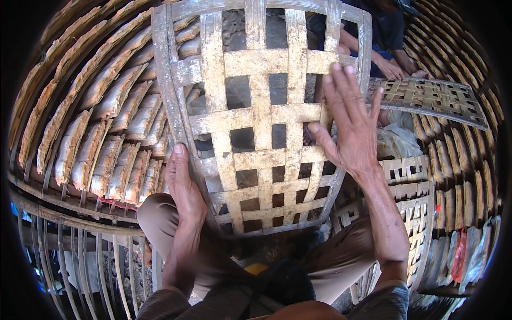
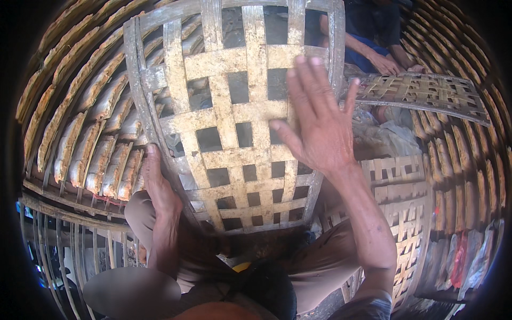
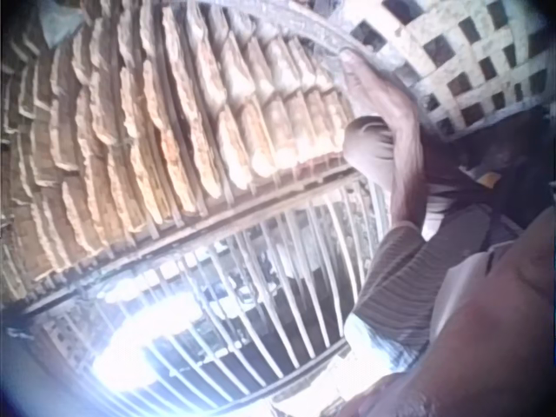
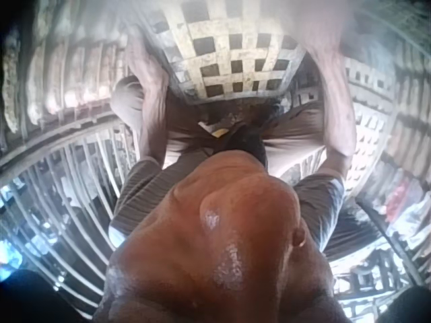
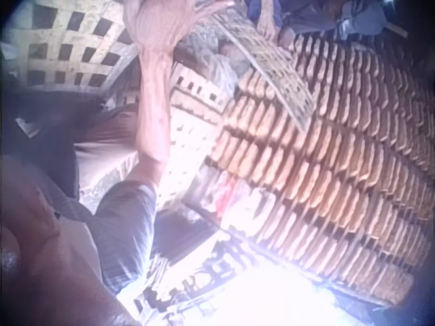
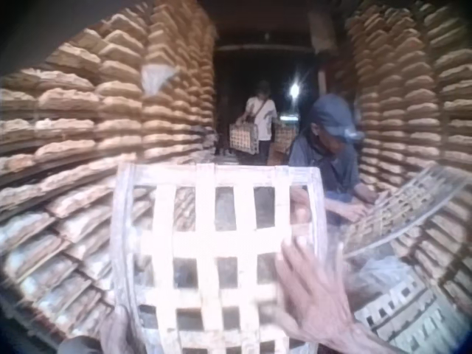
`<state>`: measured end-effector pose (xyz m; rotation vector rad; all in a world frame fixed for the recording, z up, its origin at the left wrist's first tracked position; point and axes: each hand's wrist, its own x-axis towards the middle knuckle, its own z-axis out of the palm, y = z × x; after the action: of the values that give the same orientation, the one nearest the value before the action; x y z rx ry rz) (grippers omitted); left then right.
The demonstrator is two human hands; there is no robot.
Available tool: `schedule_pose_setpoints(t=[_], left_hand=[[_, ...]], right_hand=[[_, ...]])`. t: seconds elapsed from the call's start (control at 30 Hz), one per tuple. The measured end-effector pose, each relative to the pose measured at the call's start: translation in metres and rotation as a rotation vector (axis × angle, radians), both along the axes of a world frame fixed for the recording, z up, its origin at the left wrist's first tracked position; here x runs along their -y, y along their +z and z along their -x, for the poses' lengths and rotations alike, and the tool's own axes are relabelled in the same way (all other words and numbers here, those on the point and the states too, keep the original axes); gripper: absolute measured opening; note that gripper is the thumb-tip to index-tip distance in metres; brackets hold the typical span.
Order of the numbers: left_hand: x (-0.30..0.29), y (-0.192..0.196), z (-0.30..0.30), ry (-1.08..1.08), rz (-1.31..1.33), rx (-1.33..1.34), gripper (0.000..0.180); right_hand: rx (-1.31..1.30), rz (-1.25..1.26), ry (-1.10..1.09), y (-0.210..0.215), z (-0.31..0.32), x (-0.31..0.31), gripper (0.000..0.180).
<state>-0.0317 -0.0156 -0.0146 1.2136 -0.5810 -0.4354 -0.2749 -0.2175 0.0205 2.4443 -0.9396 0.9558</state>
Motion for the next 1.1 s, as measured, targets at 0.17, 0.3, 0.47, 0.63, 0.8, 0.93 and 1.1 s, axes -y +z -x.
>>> schedule_pose_setpoints(t=[0.17, 0.3, 0.47, 0.63, 0.8, 0.93, 1.1], left_hand=[[0.002, -0.002, 0.002, -0.009, 0.025, 0.021, 0.040], [-0.002, -0.005, -0.007, -0.012, 0.025, -0.011, 0.041], [0.006, 0.004, 0.001, 0.052, 0.061, -0.096, 0.036], [0.003, -0.001, -0.006, 0.076, 0.019, -0.082, 0.038], [0.004, 0.000, -0.011, 0.059, 0.054, -0.124, 0.047], [0.000, -0.003, -0.015, 0.051, 0.004, -0.119, 0.056], [-0.002, 0.001, -0.015, 0.064, -0.018, -0.185, 0.052]], right_hand=[[0.130, 0.004, 0.091, 0.002, -0.003, -0.001, 0.087], [-0.128, -0.008, 0.143, 0.007, -0.004, -0.012, 0.088], [-0.089, -0.097, -0.107, -0.008, -0.013, -0.015, 0.097], [-0.121, -0.301, 0.118, -0.015, -0.023, -0.039, 0.101], [-0.374, -0.234, 0.391, -0.021, -0.027, -0.047, 0.082], [-0.121, -0.155, 0.159, -0.024, -0.029, -0.037, 0.091], [-0.196, -0.203, 0.120, -0.046, -0.041, -0.055, 0.100]])
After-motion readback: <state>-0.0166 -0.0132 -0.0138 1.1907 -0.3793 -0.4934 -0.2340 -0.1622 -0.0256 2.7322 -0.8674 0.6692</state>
